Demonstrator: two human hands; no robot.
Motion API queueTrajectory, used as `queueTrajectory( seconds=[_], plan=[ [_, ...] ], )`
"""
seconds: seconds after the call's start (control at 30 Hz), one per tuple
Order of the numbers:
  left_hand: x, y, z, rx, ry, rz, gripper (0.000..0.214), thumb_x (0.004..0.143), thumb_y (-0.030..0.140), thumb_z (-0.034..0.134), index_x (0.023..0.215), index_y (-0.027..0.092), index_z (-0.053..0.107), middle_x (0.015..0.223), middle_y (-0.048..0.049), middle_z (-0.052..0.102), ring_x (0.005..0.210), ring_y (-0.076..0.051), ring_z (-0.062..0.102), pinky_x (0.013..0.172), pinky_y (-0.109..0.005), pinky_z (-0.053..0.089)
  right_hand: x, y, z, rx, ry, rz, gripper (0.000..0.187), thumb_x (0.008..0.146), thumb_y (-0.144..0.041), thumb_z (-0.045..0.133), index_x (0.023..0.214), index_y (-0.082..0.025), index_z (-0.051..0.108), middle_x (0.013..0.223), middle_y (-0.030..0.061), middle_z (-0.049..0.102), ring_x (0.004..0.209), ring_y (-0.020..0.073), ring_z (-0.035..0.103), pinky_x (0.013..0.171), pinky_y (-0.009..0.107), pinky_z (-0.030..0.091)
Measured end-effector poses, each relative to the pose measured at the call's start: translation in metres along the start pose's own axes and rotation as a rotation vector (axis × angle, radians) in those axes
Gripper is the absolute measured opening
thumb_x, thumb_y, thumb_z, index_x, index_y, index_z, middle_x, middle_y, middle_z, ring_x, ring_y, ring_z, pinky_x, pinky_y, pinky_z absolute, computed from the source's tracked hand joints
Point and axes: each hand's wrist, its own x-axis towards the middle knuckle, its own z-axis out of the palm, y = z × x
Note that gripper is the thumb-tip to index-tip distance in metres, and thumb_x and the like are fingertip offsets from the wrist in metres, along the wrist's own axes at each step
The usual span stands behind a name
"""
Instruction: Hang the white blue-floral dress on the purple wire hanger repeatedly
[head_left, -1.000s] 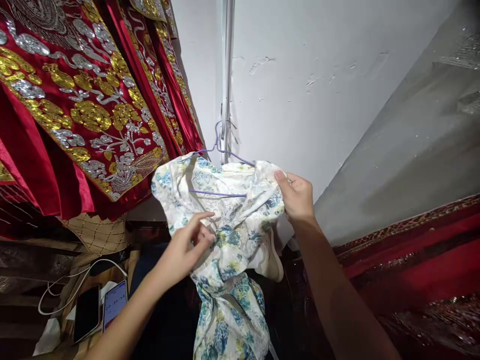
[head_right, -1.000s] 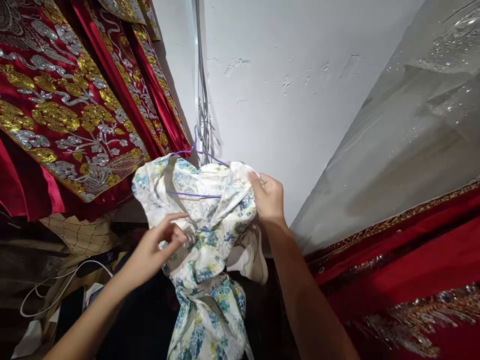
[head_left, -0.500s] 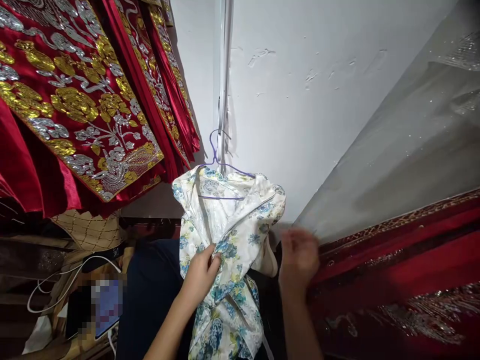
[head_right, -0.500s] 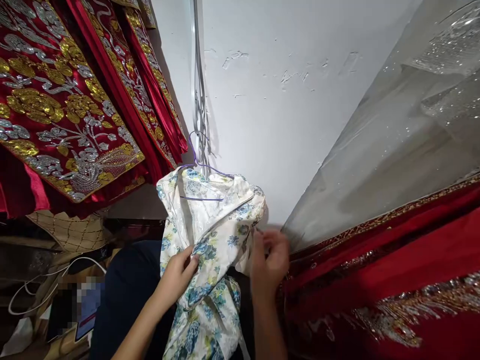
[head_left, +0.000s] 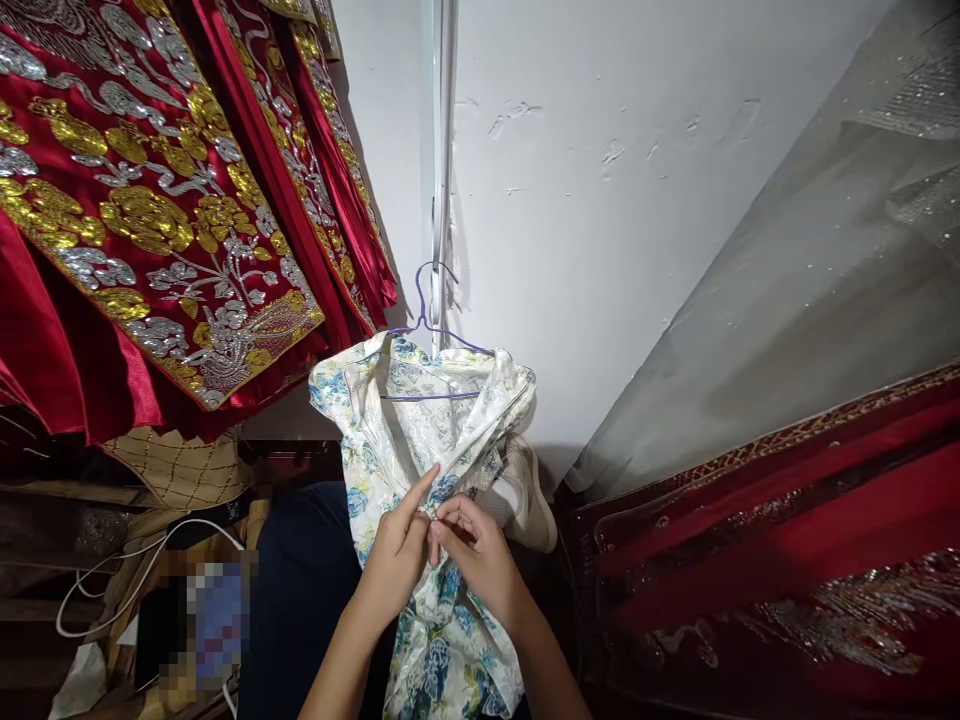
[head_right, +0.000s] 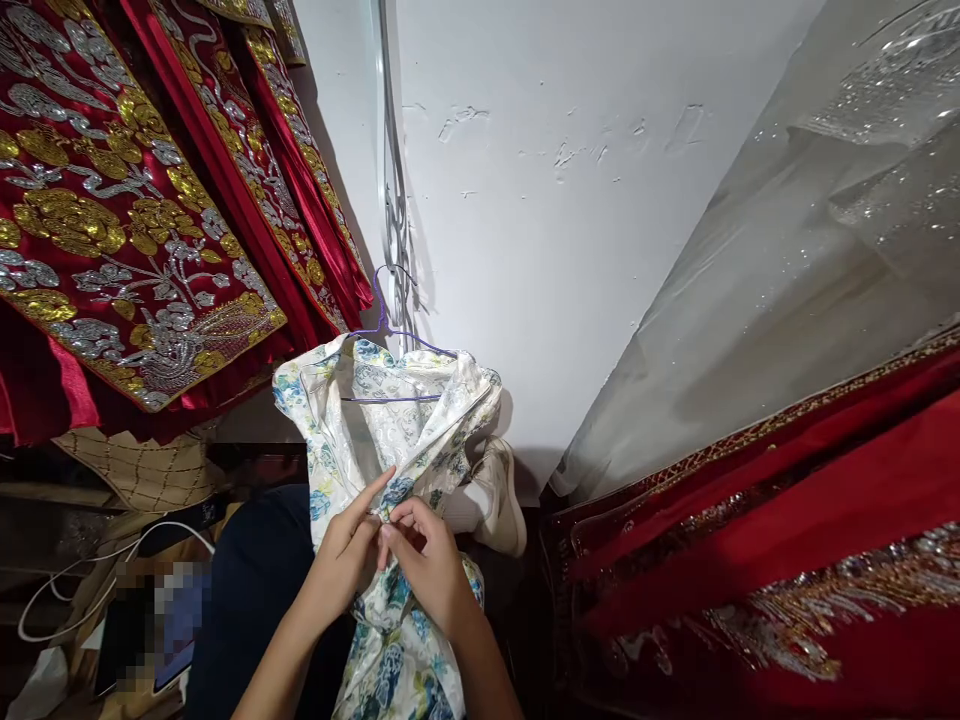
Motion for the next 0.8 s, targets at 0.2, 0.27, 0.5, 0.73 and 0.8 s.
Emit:
queueTrajectory(
  seconds=[0.2, 0.27, 0.5, 0.73, 0.8],
  plan=[
    [0.014, 0.013, 0.004, -0.268, 0.009, -0.002, 0.064, 0.093, 0.031, 0.044, 0.155, 0.020, 0.033, 0.045, 0.0057, 0.053, 0.037, -0.010, 0.029, 0.043, -0.021, 0.025, 0.013, 0.007, 0.007, -0.110, 0.020, -0.079, 0.020, 0.097, -0.036, 0.048, 0.084, -0.022, 0.053, 0.071, -0.0013, 0.050, 0.065, 0.0155, 0.048, 0.061, 0.028, 0.038],
    [0.028, 0.027, -0.001, -0.325, 0.065, 0.024, 0.063, 0.088, 0.027, 0.047, 0.150, 0.020, 0.039, 0.044, 0.0068, 0.051, 0.036, -0.008, 0.028, 0.041, -0.020, 0.023, 0.013, 0.021, 0.012, -0.182, 0.074, -0.102, 0.019, 0.096, -0.034, 0.049, 0.081, -0.022, 0.050, 0.072, -0.0012, 0.050, 0.066, 0.0159, 0.048, 0.061, 0.027, 0.036],
    [0.090, 0.134, -0.037, -0.416, 0.207, 0.346, 0.050, 0.069, 0.012, 0.047, 0.118, 0.023, 0.055, 0.046, 0.0105, 0.035, 0.034, -0.007, 0.032, 0.036, -0.014, 0.018, -0.002, 0.073, 0.014, -0.313, 0.168, -0.067, 0.024, 0.095, -0.036, 0.050, 0.076, -0.021, 0.047, 0.067, -0.0034, 0.040, 0.058, 0.0133, 0.039, 0.054, 0.026, 0.028],
    [0.083, 0.151, -0.025, -0.151, 0.031, 0.394, 0.058, 0.081, 0.012, 0.045, 0.136, 0.025, 0.052, 0.049, 0.0057, 0.050, 0.039, -0.010, 0.043, 0.040, -0.017, 0.031, 0.028, -0.008, -0.022, -0.214, 0.211, -0.207, 0.024, 0.097, -0.037, 0.052, 0.114, -0.021, 0.058, 0.074, 0.0002, 0.056, 0.067, 0.0174, 0.053, 0.063, 0.030, 0.042],
    [0.075, 0.142, -0.019, -0.097, 0.027, 0.400, 0.060, 0.085, 0.014, 0.045, 0.144, 0.026, 0.048, 0.050, 0.0045, 0.054, 0.041, -0.011, 0.045, 0.041, -0.019, 0.034, 0.049, -0.051, -0.033, -0.257, 0.232, -0.332, 0.044, 0.098, -0.034, 0.051, 0.140, -0.022, 0.046, 0.082, 0.0014, 0.062, 0.071, 0.0176, 0.056, 0.068, 0.031, 0.045]
  ],
)
